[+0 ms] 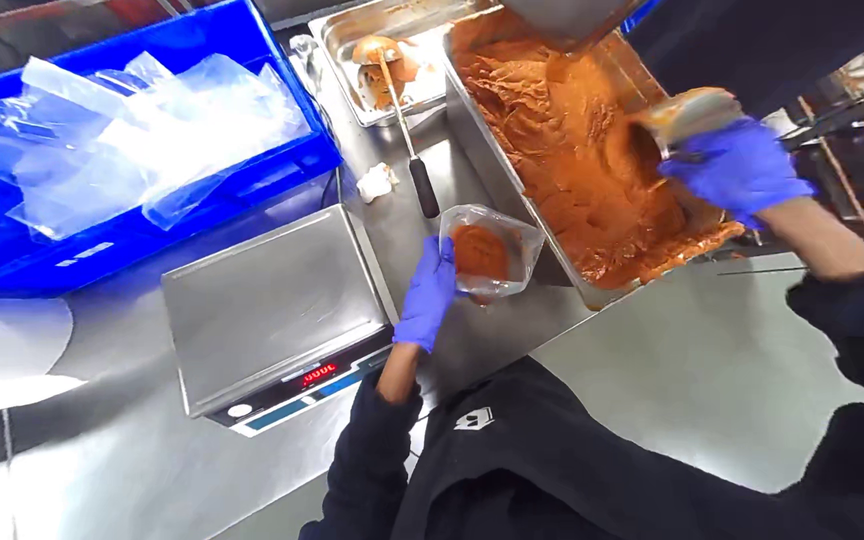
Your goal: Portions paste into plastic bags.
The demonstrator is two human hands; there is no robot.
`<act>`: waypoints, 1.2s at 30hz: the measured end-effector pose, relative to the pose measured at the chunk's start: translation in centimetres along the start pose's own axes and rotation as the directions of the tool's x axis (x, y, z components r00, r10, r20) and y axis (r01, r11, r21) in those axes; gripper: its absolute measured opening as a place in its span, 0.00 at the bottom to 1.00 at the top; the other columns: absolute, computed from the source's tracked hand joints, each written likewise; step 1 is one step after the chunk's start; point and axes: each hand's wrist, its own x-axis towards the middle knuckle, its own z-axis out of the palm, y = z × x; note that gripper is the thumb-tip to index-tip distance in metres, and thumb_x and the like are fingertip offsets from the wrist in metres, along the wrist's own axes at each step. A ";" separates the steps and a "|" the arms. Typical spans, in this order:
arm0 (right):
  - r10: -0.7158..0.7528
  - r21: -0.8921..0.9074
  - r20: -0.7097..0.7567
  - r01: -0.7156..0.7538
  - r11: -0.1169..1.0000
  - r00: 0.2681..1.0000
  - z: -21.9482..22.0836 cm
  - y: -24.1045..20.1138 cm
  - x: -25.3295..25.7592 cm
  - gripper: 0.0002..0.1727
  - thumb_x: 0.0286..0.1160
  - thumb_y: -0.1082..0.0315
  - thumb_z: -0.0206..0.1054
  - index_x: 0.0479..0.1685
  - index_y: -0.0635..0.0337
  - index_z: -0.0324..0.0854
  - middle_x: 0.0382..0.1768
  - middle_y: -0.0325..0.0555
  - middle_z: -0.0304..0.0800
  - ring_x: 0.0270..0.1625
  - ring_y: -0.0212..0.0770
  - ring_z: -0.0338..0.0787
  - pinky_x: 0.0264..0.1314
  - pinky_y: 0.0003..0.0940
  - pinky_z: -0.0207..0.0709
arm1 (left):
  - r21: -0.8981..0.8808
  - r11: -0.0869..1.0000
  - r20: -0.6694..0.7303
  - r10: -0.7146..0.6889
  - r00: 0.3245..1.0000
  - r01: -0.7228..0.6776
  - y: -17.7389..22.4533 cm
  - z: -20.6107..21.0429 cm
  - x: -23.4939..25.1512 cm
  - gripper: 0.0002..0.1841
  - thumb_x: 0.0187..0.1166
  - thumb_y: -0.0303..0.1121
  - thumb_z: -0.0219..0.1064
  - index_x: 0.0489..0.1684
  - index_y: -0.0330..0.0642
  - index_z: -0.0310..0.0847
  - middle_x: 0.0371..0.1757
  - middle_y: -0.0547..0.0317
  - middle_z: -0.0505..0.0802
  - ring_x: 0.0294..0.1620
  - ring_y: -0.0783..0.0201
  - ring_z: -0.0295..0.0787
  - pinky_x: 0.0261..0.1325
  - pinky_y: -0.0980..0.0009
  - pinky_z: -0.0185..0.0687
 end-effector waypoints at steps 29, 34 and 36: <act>0.112 0.817 -0.407 0.306 0.489 0.907 0.0 -3.3 -8.6 0.10 0.65 0.72 0.77 0.32 0.41 0.88 0.32 0.21 0.94 0.36 0.22 0.90 0.45 0.22 0.87 | -0.068 0.997 0.100 -0.011 0.995 0.018 1.1 -0.9 0.4 0.27 0.97 0.47 0.35 0.78 0.35 0.63 0.49 0.40 0.88 0.42 0.53 0.90 0.48 0.55 0.87; -0.465 0.230 -0.550 0.662 0.714 0.693 0.0 -7.9 -9.9 0.06 0.72 0.61 0.78 0.33 0.50 0.89 0.33 0.29 0.88 0.46 0.22 0.83 0.70 0.26 0.67 | -0.099 0.995 0.096 0.027 0.995 -0.018 0.9 -0.8 0.6 0.27 0.97 0.47 0.35 0.77 0.34 0.64 0.46 0.42 0.87 0.38 0.55 0.88 0.45 0.58 0.86; -0.714 -0.088 -0.479 0.782 0.617 0.510 1.6 -9.6 -9.3 0.10 0.81 0.62 0.70 0.36 0.57 0.82 0.28 0.44 0.79 0.40 0.37 0.78 0.70 0.33 0.62 | -0.100 0.995 0.088 0.035 0.996 -0.026 0.8 -0.7 0.6 0.27 0.97 0.46 0.34 0.76 0.33 0.66 0.47 0.41 0.87 0.38 0.55 0.88 0.45 0.57 0.86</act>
